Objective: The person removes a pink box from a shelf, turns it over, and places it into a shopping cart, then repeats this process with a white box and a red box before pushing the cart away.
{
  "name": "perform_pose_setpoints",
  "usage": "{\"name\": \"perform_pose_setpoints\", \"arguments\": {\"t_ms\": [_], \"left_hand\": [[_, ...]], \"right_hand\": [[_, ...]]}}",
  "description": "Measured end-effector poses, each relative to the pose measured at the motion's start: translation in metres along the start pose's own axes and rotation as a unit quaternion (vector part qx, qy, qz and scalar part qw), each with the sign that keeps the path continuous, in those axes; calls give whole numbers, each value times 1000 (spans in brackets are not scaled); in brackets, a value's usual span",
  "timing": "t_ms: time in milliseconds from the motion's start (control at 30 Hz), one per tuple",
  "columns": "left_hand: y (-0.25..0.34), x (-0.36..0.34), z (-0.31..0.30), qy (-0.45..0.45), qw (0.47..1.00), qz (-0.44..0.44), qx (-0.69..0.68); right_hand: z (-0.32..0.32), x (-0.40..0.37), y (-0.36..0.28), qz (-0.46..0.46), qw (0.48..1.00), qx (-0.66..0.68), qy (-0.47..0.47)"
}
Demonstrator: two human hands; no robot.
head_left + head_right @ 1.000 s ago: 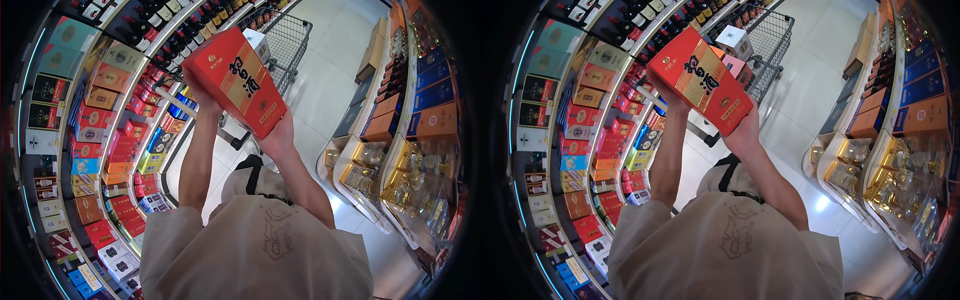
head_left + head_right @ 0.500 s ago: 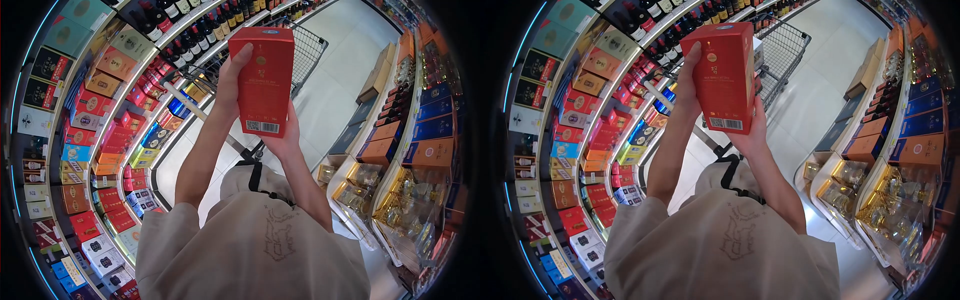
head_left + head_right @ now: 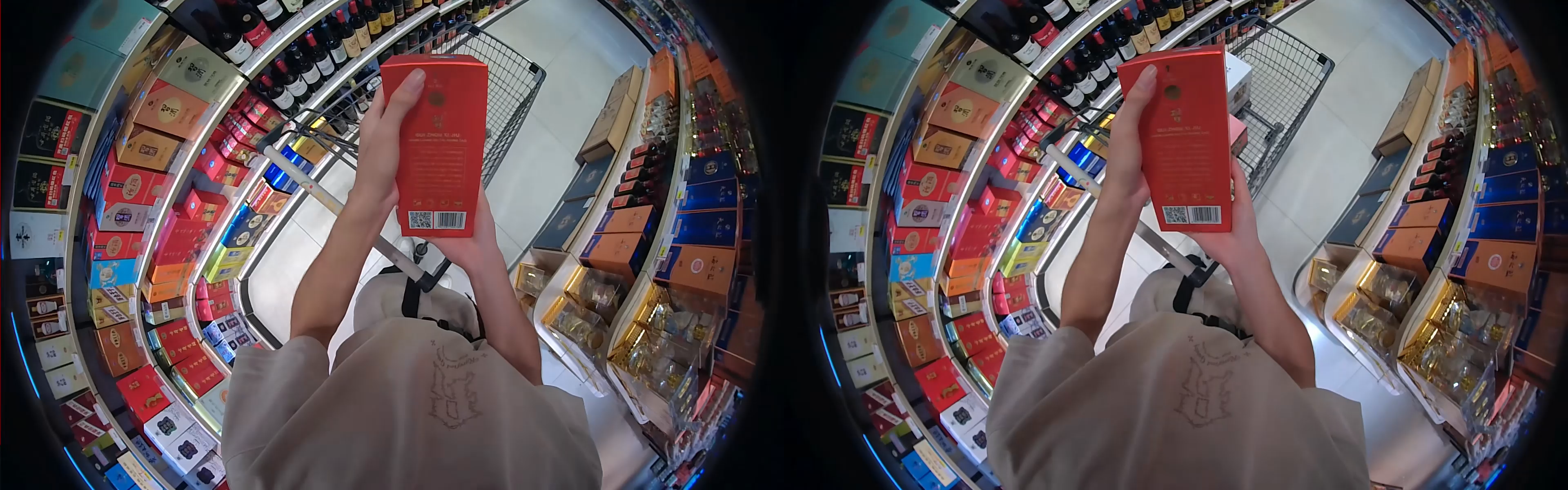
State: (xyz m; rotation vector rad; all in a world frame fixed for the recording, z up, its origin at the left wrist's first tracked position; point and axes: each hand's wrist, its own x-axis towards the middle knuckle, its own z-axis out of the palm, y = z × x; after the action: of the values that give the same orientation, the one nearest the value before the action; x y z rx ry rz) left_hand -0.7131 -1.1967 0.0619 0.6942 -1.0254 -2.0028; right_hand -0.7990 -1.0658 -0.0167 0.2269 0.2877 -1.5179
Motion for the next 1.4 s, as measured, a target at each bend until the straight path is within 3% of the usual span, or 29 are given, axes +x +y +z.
{"name": "perform_pose_setpoints", "arguments": {"t_ms": [300,567,1067,1400], "left_hand": [[0,33,-40,-29,999,-14,-35],[0,50,-53,-32,997,-27,-62],[-12,42,-23,64,997,27,-28],[-24,36,15,58,998,24,-3]], "right_hand": [[-5,42,13,-54,997,-8,54],[-5,61,11,-46,999,-2,17],[-12,56,-25,44,999,7,31],[-8,30,-52,52,997,28,45]]}}
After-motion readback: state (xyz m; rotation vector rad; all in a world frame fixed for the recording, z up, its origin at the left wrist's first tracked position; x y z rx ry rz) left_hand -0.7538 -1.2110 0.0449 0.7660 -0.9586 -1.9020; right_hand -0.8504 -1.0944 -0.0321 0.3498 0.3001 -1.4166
